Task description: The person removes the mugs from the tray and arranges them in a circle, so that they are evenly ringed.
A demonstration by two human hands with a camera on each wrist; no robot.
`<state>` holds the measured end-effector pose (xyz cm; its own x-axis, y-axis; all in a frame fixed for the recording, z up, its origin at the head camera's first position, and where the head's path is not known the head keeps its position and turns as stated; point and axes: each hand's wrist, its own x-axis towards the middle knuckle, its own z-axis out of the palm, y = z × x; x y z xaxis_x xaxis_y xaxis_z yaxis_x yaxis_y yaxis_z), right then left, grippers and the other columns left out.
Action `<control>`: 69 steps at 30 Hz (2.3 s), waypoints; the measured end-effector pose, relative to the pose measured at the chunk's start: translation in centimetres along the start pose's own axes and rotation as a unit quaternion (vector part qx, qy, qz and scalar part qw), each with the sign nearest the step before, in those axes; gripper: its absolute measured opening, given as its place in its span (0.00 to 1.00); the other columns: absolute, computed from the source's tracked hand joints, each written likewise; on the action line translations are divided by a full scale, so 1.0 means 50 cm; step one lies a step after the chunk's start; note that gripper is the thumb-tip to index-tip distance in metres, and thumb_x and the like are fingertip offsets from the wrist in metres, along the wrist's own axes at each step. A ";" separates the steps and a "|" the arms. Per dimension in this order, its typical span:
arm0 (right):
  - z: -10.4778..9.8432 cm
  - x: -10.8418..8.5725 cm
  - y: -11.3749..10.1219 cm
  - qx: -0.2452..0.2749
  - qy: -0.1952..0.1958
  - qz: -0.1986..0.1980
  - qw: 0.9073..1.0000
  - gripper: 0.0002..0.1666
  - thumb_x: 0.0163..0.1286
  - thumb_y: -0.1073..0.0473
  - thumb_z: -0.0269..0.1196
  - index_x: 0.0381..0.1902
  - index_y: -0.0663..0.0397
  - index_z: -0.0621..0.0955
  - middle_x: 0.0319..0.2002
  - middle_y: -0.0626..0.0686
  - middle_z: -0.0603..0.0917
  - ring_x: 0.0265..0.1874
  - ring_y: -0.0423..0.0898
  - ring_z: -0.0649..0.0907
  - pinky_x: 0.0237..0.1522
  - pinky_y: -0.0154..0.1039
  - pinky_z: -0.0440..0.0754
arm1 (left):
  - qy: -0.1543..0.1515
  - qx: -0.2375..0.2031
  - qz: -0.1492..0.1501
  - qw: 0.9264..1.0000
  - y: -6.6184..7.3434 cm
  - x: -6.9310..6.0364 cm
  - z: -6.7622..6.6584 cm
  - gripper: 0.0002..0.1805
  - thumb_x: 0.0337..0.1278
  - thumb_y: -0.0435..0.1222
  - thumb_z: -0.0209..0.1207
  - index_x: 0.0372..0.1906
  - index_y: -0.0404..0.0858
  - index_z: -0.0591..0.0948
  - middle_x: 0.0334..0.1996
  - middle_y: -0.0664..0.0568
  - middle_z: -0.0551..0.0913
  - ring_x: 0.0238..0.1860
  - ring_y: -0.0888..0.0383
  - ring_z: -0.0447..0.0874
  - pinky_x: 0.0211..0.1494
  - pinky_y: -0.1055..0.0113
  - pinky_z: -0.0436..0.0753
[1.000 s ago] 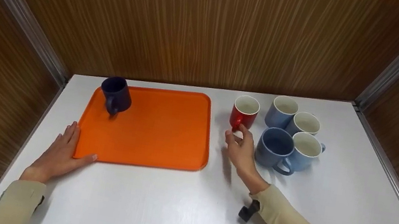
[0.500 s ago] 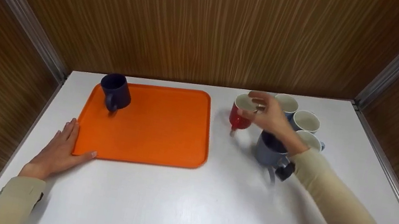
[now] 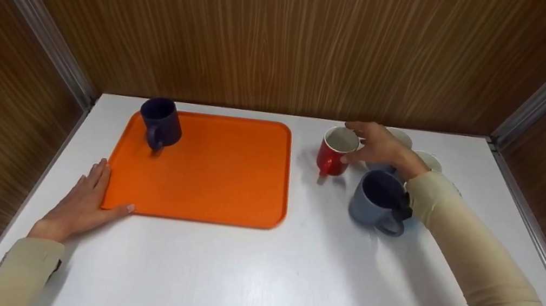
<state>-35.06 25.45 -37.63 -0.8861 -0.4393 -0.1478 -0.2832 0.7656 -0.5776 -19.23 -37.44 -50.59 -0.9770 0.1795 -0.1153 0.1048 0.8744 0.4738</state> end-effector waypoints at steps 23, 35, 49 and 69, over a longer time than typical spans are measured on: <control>-0.003 0.033 -0.012 -0.072 -0.037 0.051 0.995 0.52 0.61 0.58 0.81 0.78 0.63 0.70 0.73 0.68 0.76 0.70 0.66 0.78 0.73 0.65 0.76 | -0.007 -0.001 -0.012 1.000 -0.003 -0.006 0.010 0.69 0.66 0.70 0.58 0.86 0.33 0.33 0.88 0.39 0.27 0.86 0.30 0.32 0.85 0.29 0.39; -0.012 0.019 -0.004 -0.081 -0.019 0.038 0.996 0.47 0.60 0.60 0.81 0.74 0.64 0.75 0.67 0.67 0.82 0.64 0.63 0.82 0.70 0.64 0.80 | 0.001 0.004 -0.002 1.000 -0.002 -0.003 0.005 0.68 0.67 0.69 0.59 0.86 0.32 0.34 0.87 0.38 0.28 0.86 0.30 0.32 0.87 0.33 0.37; -0.030 0.004 0.004 -0.090 -0.031 0.037 0.995 0.47 0.59 0.61 0.82 0.74 0.67 0.75 0.67 0.70 0.81 0.65 0.65 0.81 0.70 0.65 0.79 | -0.007 -0.002 -0.004 1.000 0.000 -0.005 0.004 0.68 0.67 0.70 0.58 0.86 0.32 0.33 0.87 0.38 0.27 0.87 0.32 0.31 0.87 0.33 0.36; -0.044 -0.026 0.046 -0.087 -0.041 0.012 0.995 0.44 0.63 0.60 0.80 0.75 0.60 0.76 0.70 0.66 0.80 0.64 0.66 0.84 0.65 0.65 0.83 | -0.010 0.003 -0.011 1.000 -0.001 -0.006 0.006 0.68 0.67 0.70 0.59 0.86 0.32 0.33 0.87 0.39 0.27 0.87 0.32 0.30 0.86 0.33 0.37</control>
<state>-35.35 28.82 -37.01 -0.8619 -0.4523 -0.2291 -0.3288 0.8426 -0.4265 -18.90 -37.39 -50.85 -0.9752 0.1698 -0.1422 0.0853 0.8805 0.4663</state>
